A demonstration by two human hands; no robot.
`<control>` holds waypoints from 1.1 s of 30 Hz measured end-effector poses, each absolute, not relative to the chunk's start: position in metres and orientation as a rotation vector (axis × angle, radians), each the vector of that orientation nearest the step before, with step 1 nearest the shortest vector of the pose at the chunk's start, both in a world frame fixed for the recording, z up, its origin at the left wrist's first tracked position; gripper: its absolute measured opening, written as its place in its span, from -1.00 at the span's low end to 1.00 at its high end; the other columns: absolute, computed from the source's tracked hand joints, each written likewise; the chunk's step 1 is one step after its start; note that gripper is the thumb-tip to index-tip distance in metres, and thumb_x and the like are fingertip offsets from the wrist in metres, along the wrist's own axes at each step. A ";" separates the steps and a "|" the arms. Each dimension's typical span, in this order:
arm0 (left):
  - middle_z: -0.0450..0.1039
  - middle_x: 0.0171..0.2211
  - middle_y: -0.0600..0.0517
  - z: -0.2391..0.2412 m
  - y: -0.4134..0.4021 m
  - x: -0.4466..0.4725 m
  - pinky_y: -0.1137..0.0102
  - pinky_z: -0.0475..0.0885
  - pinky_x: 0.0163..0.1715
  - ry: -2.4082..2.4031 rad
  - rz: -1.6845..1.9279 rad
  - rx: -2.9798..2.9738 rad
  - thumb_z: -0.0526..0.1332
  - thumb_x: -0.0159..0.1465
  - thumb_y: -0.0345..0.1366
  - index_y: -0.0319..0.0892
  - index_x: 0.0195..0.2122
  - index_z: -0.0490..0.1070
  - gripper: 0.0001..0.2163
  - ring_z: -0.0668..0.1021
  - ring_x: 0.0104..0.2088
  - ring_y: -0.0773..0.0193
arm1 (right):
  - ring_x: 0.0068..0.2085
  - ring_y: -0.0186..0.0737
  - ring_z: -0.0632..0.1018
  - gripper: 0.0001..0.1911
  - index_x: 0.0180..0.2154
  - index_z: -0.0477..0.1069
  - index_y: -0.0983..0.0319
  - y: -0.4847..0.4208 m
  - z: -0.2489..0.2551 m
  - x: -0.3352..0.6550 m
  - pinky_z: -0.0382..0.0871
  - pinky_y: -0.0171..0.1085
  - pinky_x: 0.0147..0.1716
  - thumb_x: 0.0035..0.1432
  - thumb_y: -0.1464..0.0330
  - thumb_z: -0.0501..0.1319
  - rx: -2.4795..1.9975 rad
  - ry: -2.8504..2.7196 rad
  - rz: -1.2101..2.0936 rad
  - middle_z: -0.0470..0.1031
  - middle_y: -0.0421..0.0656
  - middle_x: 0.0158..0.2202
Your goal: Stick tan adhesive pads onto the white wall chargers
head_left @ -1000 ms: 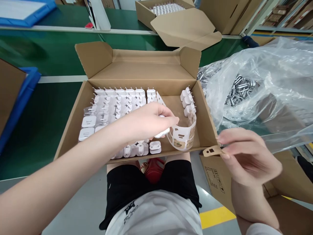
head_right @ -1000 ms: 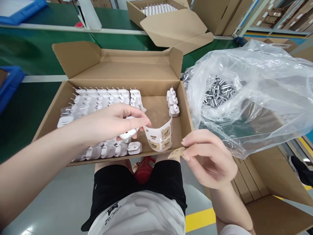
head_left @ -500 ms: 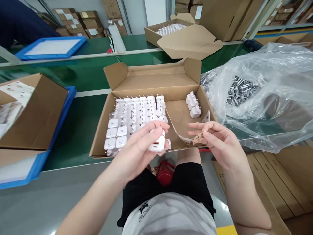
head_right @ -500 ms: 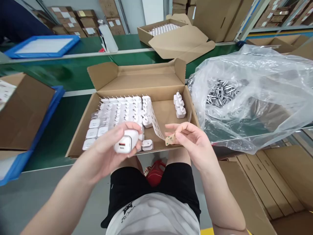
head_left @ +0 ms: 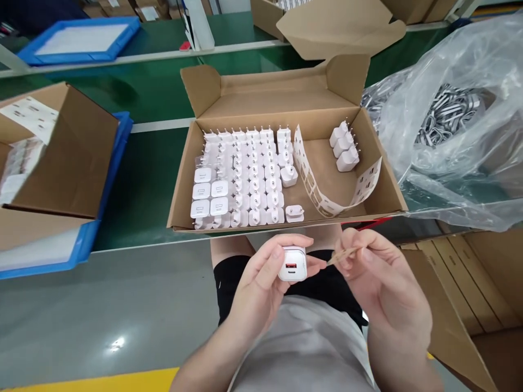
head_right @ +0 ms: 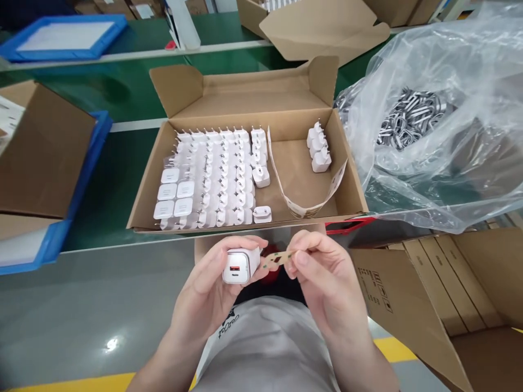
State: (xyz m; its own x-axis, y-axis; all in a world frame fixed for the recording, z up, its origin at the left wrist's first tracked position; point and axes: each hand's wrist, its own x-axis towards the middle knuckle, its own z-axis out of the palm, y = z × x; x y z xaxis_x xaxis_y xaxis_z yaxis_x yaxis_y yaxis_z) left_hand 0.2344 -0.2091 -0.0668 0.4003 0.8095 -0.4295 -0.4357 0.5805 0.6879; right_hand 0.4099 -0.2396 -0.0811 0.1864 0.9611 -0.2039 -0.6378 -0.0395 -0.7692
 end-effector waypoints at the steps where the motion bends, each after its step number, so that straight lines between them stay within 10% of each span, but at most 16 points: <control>1: 0.70 -0.13 -0.07 -0.069 -0.211 0.234 0.39 0.69 -0.07 0.834 0.839 0.521 0.44 0.41 -0.01 -0.15 -0.13 0.76 -0.71 0.75 -0.20 0.18 | -0.45 -0.44 0.49 -0.81 -0.40 0.69 0.16 -0.241 -0.081 0.406 0.45 -0.46 -0.40 0.14 0.27 0.61 -0.885 -0.420 1.396 0.46 -0.26 -0.45; 7: 0.53 -0.06 0.00 -0.088 -0.216 0.236 0.49 0.57 -0.22 0.889 0.942 0.729 0.52 0.32 -0.02 -0.04 -0.26 0.77 -0.79 0.57 -0.30 0.36 | -0.48 -0.42 0.41 -0.79 -0.45 0.67 0.17 -0.240 -0.081 0.392 0.39 -0.45 -0.45 0.14 0.28 0.61 -0.846 -0.209 1.463 0.41 -0.25 -0.53; 15: 0.56 -0.07 -0.06 -0.093 -0.215 0.242 0.46 0.47 -0.06 0.956 1.081 0.910 0.56 0.30 -0.16 0.08 -0.25 0.79 -0.95 0.53 0.13 0.13 | -0.42 -0.37 0.38 -0.72 -0.47 0.62 0.17 -0.239 -0.080 0.381 0.42 -0.39 -0.38 0.13 0.22 0.61 -0.901 -0.193 1.372 0.39 -0.25 -0.50; 33: 0.65 -0.20 -0.09 -0.080 -0.211 0.249 0.35 0.51 -0.02 1.044 1.153 0.966 0.58 0.25 -0.26 0.01 -0.34 0.78 -0.95 0.55 0.11 0.04 | -0.39 -0.30 0.38 -0.78 -0.43 0.67 0.08 -0.246 -0.086 0.371 0.35 -0.25 -0.39 0.13 0.18 0.61 -1.066 -0.368 1.050 0.41 -0.23 -0.42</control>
